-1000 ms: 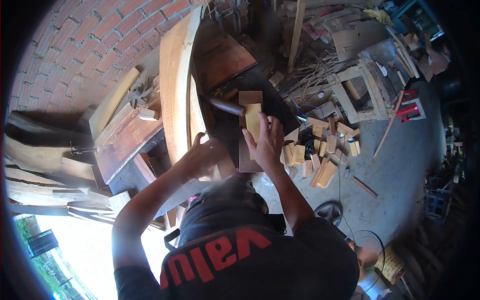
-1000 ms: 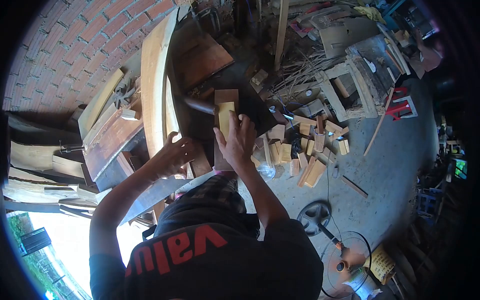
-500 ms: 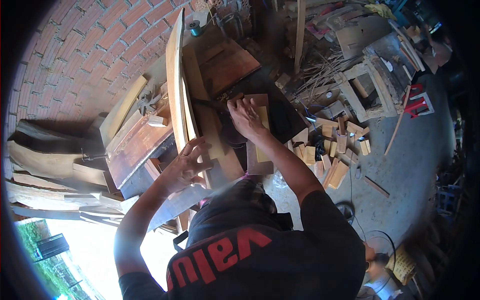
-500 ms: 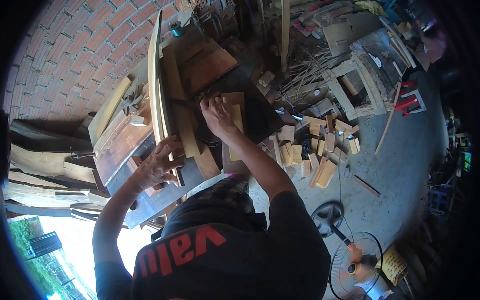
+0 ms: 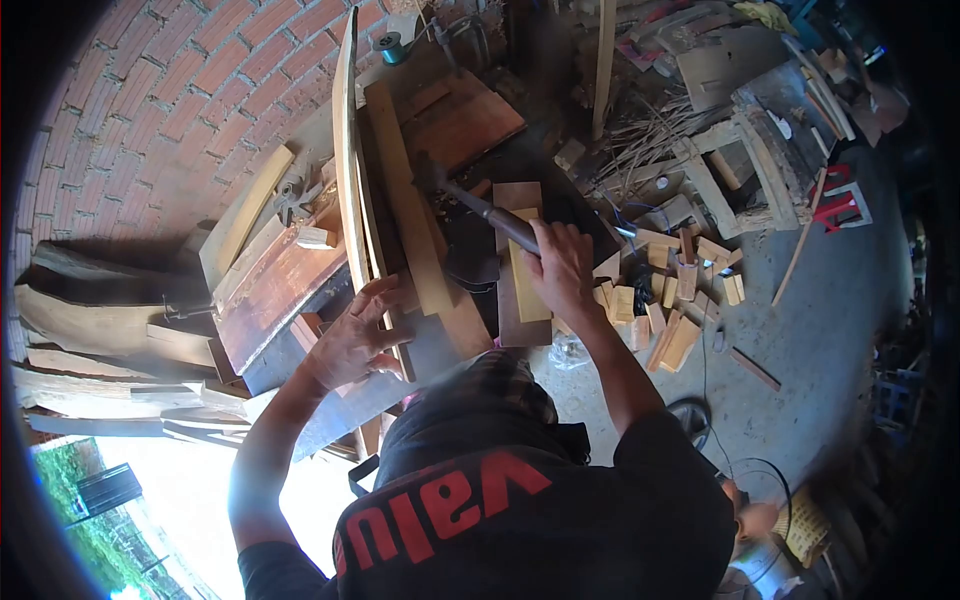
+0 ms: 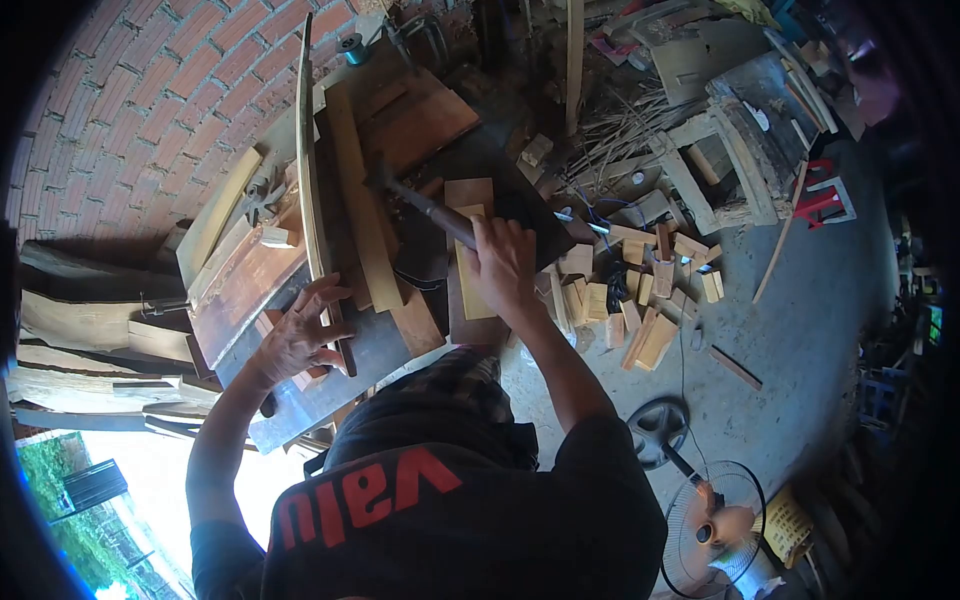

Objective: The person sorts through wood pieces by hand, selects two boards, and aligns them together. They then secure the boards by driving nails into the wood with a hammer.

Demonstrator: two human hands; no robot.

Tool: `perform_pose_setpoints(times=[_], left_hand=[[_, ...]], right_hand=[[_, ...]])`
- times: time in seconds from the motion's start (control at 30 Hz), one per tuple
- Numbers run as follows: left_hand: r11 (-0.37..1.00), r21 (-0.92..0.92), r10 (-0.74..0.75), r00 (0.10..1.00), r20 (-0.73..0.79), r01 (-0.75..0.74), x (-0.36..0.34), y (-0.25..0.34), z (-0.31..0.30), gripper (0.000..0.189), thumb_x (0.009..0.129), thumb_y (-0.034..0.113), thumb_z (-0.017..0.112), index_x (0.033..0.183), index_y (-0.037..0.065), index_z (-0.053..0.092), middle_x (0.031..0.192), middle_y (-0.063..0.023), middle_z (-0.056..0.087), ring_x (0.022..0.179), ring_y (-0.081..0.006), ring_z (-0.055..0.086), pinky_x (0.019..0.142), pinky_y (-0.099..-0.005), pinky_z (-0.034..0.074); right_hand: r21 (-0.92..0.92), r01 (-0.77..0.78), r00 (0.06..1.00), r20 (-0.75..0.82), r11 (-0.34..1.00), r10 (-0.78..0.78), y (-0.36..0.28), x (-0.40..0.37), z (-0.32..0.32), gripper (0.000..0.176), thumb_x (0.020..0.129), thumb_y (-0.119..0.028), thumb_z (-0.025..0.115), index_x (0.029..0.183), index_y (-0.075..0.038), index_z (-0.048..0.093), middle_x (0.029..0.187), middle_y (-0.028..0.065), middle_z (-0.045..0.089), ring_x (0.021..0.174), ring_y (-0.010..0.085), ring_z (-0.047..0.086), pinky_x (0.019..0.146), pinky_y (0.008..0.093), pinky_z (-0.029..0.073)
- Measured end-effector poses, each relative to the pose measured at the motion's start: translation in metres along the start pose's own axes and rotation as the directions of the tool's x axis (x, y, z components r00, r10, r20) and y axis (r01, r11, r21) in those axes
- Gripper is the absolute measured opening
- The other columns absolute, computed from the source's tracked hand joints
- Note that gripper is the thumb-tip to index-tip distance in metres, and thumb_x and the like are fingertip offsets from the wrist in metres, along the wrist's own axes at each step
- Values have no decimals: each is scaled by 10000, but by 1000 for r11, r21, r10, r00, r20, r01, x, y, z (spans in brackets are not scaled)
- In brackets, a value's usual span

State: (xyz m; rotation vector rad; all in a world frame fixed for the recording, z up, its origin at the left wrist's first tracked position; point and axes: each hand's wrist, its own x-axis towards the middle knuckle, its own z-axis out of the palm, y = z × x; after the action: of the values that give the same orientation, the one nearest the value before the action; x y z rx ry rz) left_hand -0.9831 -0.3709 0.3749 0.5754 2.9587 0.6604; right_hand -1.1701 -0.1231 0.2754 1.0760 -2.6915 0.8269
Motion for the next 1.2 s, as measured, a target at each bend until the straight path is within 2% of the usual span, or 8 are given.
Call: perform_pose_setpoints(times=[0.27,0.33,0.6,0.83,0.97,1.03,1.13,1.2], left_hand=[[999,-14,-40,999,3,40,-12,-4,-2,561,317,253,799,849,100,711,1274,-126,445,1270,-375,395,1002,-475,450],[999,19,-32,999,24,32,-14,-6,-3,483,437,328,785,869,136,686,1293,-116,449,1289,-358,380,990,-439,465],[999,28,-36,999,25,35,-20,-9,-1,479,456,333,780,886,138,692,1291,-120,450,1298,-353,377,986,-441,471],[999,43,-2,1000,31,1,-23,-11,0,491,497,326,762,931,106,701,1332,-137,413,1295,-364,379,979,-447,474],[999,40,20,1000,0,-20,-26,-15,4,496,509,322,750,949,99,704,1368,-131,383,1294,-370,379,978,-451,474],[999,48,20,999,-31,-19,-27,-16,7,521,417,288,783,902,109,724,1326,-150,442,1283,-358,400,992,-433,470],[999,34,36,998,-53,-35,-27,-18,9,508,419,277,782,892,101,725,1383,-145,395,1285,-356,399,976,-434,480],[999,26,49,995,-81,-47,-29,-22,16,506,421,272,785,890,94,724,1400,-140,375,1285,-356,399,973,-434,483]], right_hand=[[87,-142,979,-135,986,153,3,-20,7,414,833,-224,653,1174,-28,523,925,137,589,872,318,563,750,451,414],[127,-187,973,-115,974,201,-9,-10,12,418,863,-226,631,1201,-13,507,927,160,592,878,335,568,776,457,432],[258,-352,936,72,900,345,-65,39,53,592,904,-133,547,1418,-14,278,960,263,534,902,398,540,830,470,430],[122,-239,967,-56,963,247,-70,49,118,610,875,-69,529,1432,-3,288,976,307,481,951,427,481,832,484,405],[-31,-209,977,40,977,210,-62,48,136,589,854,-64,527,1411,-15,344,1013,298,466,1007,427,448,852,480,400],[-104,-266,957,95,958,276,-59,47,138,600,828,-88,562,1393,-21,371,1046,266,467,1026,408,439,863,466,402],[-18,-110,986,-126,994,107,-80,45,122,618,800,-154,629,1361,-20,406,1054,233,478,1012,384,458,852,459,400],[52,-109,994,-8,993,109,-106,42,115,626,794,-212,647,1339,-13,411,1086,223,476,1006,363,467,844,461,396]])
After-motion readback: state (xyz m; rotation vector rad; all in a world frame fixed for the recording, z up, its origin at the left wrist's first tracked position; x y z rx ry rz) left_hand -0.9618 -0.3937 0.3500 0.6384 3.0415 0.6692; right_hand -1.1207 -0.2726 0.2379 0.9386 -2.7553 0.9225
